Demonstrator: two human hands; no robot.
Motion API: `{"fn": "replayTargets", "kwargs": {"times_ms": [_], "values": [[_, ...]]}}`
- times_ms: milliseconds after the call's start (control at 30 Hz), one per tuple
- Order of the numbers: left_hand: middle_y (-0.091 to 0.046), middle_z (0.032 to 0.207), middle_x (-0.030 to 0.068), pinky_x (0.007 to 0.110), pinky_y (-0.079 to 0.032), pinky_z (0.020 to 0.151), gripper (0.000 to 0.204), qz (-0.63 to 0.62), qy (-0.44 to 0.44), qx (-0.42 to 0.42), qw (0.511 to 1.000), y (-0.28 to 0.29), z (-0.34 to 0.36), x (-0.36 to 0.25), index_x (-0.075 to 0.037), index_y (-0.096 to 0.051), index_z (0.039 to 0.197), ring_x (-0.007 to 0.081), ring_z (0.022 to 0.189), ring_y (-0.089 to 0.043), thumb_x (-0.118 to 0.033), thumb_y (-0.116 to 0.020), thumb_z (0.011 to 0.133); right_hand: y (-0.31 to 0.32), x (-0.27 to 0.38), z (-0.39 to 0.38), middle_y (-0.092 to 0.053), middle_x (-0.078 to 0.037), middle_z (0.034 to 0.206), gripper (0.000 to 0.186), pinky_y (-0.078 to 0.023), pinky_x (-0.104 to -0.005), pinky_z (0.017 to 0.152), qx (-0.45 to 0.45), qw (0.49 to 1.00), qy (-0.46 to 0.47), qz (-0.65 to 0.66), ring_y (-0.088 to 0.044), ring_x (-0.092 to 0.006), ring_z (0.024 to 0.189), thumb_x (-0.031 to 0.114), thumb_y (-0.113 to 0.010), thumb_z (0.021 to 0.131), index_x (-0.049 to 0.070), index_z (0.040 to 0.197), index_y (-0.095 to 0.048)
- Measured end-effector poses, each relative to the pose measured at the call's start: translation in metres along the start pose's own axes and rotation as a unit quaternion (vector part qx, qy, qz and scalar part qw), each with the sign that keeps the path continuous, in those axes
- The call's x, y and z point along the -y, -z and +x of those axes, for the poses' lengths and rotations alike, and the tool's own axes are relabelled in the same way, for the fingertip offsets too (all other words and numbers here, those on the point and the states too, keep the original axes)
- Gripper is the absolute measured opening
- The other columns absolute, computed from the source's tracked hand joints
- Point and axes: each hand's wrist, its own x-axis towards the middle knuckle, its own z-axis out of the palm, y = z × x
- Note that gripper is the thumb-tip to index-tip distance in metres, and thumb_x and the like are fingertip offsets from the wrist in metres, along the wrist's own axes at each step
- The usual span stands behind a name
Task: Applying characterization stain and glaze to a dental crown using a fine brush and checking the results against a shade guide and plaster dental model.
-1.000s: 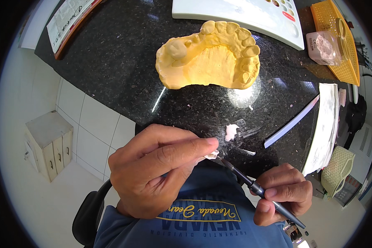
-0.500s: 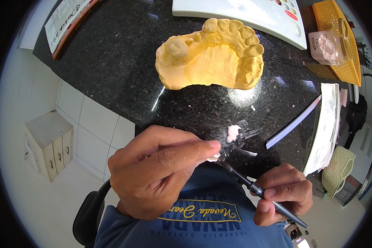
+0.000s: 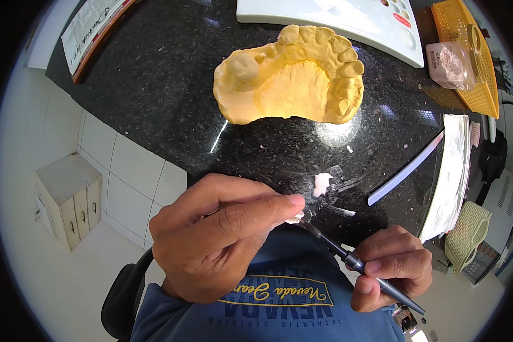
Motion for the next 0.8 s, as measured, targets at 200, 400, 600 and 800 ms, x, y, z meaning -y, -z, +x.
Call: {"fn": "replayTargets", "kwargs": {"times_ms": [200, 400, 600, 800], "values": [[-0.063, 0.074, 0.0098, 0.021, -0.045, 0.052, 0.034, 0.007, 0.002, -0.006, 1.000, 0.0009, -0.0013, -0.0013, -0.006, -0.070, 0.086, 0.0135, 0.061, -0.059, 0.015, -0.071, 0.059, 0.0023, -0.0066, 0.0058, -0.055, -0.008, 0.070, 0.023, -0.046, -0.0243, 0.050, 0.085, 0.992, 0.084, -0.032, -0.054, -0.0143, 0.057, 0.005, -0.067, 0.073, 0.003, 0.088, -0.050], [-0.063, 0.073, 0.0093, 0.021, -0.044, 0.052, 0.034, 0.000, -0.002, -0.010, 1.000, -0.0004, -0.0009, -0.0001, -0.006, -0.071, 0.084, 0.0131, 0.060, -0.058, 0.015, -0.071, 0.058, 0.0049, -0.0061, 0.0052, -0.055, -0.008, 0.071, 0.023, -0.047, -0.0245, 0.050, 0.090, 0.992, 0.081, -0.035, -0.054, -0.0145, 0.057, 0.004, -0.066, 0.072, 0.003, 0.088, -0.050], [-0.063, 0.073, 0.0090, 0.021, -0.044, 0.052, 0.032, 0.000, 0.006, -0.011, 1.000, -0.0004, -0.0005, -0.0021, -0.006, -0.071, 0.084, 0.0127, 0.060, -0.058, 0.014, -0.071, 0.059, 0.0054, -0.0056, 0.0050, -0.055, -0.009, 0.072, 0.022, -0.047, -0.0250, 0.051, 0.090, 0.992, 0.077, -0.036, -0.055, -0.0146, 0.058, 0.005, -0.066, 0.073, 0.003, 0.088, -0.050], [-0.063, 0.073, 0.0091, 0.021, -0.044, 0.053, 0.032, 0.001, 0.012, -0.011, 1.000, -0.0002, -0.0013, -0.0021, -0.006, -0.071, 0.084, 0.0127, 0.060, -0.058, 0.014, -0.072, 0.059, -0.0029, -0.0006, 0.0001, -0.064, -0.008, 0.068, 0.020, -0.054, -0.0283, 0.053, -0.008, 1.000, 0.004, -0.002, -0.065, -0.0196, 0.062, 0.006, -0.079, 0.067, 0.005, 0.079, -0.064]]}}
